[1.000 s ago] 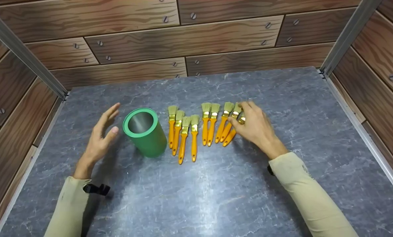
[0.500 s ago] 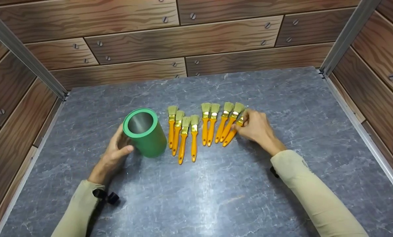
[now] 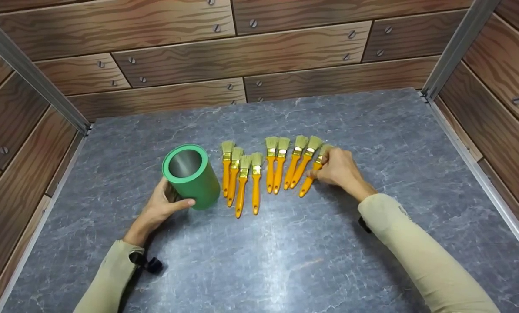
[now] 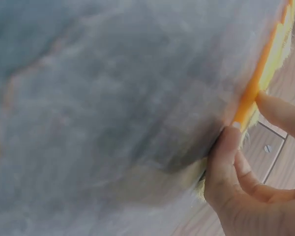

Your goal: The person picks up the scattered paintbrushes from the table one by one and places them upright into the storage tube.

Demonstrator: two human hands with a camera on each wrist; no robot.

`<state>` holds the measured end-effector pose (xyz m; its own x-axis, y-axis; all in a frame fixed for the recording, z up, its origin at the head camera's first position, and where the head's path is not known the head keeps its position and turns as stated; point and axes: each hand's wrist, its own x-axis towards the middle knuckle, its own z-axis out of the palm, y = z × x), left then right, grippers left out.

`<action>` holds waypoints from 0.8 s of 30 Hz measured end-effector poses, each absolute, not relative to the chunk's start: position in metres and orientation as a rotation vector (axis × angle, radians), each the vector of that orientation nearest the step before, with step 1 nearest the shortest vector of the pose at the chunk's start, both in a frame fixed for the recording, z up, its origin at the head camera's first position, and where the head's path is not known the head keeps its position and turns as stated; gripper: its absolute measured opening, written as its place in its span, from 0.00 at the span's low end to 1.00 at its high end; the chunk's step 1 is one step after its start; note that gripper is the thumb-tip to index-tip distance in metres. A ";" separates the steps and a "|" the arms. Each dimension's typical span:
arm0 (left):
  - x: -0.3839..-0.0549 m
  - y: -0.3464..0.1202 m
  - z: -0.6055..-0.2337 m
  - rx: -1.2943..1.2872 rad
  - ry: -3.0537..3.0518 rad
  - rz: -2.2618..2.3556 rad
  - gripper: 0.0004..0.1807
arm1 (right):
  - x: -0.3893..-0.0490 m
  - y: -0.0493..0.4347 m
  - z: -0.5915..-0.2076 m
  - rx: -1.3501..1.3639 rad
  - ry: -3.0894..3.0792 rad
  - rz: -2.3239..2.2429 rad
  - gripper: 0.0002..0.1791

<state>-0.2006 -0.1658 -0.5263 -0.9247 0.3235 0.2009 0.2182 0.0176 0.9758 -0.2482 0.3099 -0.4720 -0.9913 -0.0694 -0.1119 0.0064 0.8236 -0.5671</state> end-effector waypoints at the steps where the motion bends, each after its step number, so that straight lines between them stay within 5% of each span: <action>1: -0.201 -0.165 -0.527 0.567 2.202 2.059 0.59 | -0.249 0.310 -0.470 -0.031 2.858 -0.894 0.28; 24: -0.203 -0.175 -0.532 0.482 2.070 2.126 0.54 | -0.255 0.319 -0.470 0.187 2.605 -1.083 0.32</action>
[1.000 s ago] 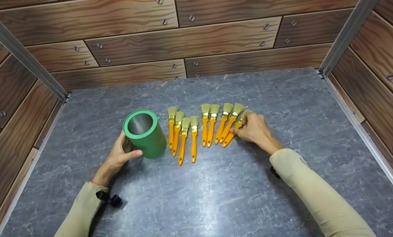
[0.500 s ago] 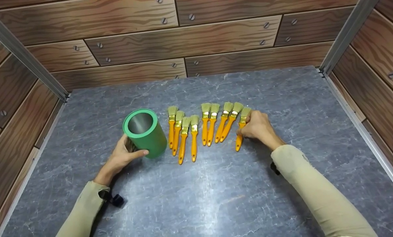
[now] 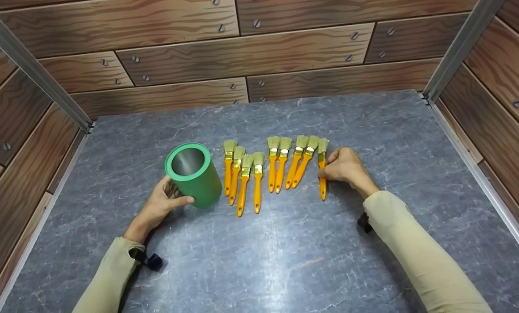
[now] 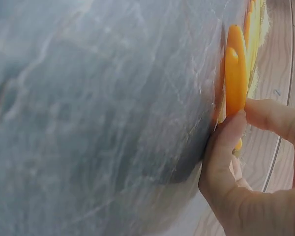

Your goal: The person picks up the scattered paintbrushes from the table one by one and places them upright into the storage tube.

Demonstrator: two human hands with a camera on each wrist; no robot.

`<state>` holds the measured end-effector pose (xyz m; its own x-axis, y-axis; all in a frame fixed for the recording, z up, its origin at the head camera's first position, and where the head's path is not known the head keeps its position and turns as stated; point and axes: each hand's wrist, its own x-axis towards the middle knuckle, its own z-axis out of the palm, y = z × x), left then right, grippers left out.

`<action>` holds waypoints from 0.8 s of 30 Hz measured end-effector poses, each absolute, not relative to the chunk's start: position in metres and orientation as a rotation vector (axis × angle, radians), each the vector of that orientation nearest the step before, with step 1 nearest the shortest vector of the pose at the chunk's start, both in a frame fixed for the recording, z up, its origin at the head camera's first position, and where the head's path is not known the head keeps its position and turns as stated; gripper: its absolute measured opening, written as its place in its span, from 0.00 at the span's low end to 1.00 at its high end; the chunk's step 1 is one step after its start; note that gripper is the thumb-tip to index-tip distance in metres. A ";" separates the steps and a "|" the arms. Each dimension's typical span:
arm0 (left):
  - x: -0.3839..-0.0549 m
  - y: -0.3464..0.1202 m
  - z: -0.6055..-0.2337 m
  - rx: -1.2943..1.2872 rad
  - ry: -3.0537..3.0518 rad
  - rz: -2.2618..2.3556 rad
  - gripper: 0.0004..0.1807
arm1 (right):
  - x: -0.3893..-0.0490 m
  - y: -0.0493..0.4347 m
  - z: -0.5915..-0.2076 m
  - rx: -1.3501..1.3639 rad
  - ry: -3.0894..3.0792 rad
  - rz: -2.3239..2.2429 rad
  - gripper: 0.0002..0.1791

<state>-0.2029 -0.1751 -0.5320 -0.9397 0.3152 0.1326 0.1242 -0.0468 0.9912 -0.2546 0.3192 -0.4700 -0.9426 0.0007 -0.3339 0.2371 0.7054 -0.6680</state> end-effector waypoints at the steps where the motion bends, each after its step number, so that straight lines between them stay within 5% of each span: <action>1: -0.202 -0.177 -0.532 0.472 2.078 2.119 0.54 | -0.256 0.318 -0.470 0.197 2.585 -1.108 0.31; 24: -0.204 -0.173 -0.534 0.430 2.054 2.151 0.55 | -0.242 0.312 -0.433 0.008 2.351 -1.665 0.25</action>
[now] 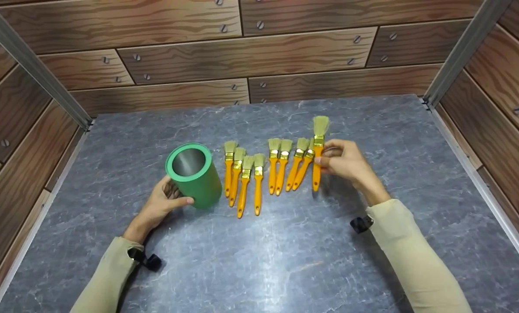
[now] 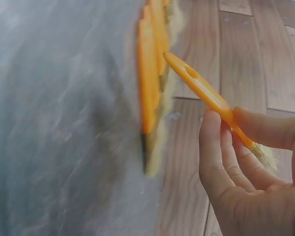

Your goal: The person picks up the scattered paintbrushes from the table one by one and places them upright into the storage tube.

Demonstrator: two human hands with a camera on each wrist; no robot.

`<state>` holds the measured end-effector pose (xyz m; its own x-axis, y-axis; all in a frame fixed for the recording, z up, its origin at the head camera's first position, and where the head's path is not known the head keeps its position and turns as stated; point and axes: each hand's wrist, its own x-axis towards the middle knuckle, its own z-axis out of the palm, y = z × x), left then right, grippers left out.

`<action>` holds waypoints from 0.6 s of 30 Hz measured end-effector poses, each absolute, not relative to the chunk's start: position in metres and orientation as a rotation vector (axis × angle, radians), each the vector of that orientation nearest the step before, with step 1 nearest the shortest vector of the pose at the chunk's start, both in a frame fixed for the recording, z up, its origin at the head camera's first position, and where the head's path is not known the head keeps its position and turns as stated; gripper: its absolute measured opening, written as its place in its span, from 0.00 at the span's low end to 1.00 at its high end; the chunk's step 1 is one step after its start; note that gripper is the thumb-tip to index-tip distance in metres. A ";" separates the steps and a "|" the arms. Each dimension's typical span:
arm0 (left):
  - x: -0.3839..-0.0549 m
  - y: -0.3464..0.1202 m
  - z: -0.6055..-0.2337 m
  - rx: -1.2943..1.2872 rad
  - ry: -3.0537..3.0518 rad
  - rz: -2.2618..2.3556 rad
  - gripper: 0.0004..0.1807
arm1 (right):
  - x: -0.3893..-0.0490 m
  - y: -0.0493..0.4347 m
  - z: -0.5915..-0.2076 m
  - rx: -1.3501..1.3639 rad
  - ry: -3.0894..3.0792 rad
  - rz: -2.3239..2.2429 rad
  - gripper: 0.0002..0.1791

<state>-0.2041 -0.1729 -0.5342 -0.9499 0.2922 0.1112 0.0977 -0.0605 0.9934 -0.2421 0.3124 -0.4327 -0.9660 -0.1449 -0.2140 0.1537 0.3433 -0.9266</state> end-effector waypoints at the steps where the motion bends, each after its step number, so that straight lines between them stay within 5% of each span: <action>1: -0.204 -0.172 -0.534 0.432 2.049 2.154 0.55 | -0.241 0.310 -0.431 0.001 2.357 -1.669 0.25; 18: -0.206 -0.173 -0.535 0.443 2.038 2.166 0.55 | -0.228 0.264 -0.411 -0.253 2.413 -1.797 0.18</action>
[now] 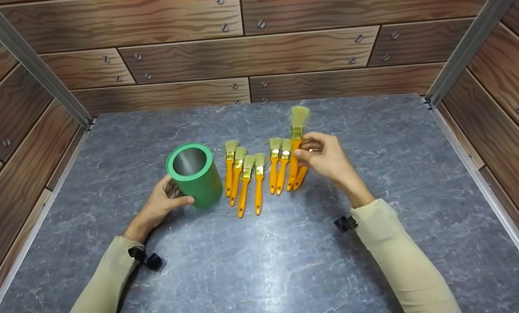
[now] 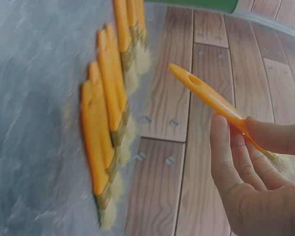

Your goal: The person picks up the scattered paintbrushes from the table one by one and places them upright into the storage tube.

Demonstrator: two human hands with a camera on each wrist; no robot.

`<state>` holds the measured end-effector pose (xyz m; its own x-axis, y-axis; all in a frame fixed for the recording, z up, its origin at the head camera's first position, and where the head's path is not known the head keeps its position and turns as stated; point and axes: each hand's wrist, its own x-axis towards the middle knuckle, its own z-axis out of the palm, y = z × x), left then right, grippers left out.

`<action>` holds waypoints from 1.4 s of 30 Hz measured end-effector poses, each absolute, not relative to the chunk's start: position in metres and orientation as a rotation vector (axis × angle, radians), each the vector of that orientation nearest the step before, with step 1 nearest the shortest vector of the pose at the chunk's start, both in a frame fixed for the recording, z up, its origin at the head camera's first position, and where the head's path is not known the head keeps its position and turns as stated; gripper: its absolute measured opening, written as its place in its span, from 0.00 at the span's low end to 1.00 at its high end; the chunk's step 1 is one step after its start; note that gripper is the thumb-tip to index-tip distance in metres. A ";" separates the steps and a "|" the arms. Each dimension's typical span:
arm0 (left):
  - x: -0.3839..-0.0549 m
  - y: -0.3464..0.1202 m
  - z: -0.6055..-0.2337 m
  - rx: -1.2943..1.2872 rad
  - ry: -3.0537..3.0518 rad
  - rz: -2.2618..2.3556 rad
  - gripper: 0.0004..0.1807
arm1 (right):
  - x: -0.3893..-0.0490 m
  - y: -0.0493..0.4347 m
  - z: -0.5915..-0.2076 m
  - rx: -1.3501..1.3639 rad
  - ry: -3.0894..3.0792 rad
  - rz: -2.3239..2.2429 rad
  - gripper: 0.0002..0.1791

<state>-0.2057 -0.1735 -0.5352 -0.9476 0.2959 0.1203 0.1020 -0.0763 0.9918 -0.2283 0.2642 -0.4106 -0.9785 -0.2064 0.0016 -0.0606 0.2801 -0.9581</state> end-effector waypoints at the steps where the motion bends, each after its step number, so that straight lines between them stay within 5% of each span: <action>1: -0.206 -0.174 -0.535 0.442 2.036 2.168 0.55 | -0.228 0.261 -0.409 -0.268 2.411 -1.803 0.18; 42: -0.205 -0.174 -0.534 0.430 2.035 2.133 0.56 | -0.230 0.142 -0.354 -0.719 2.309 -1.886 0.12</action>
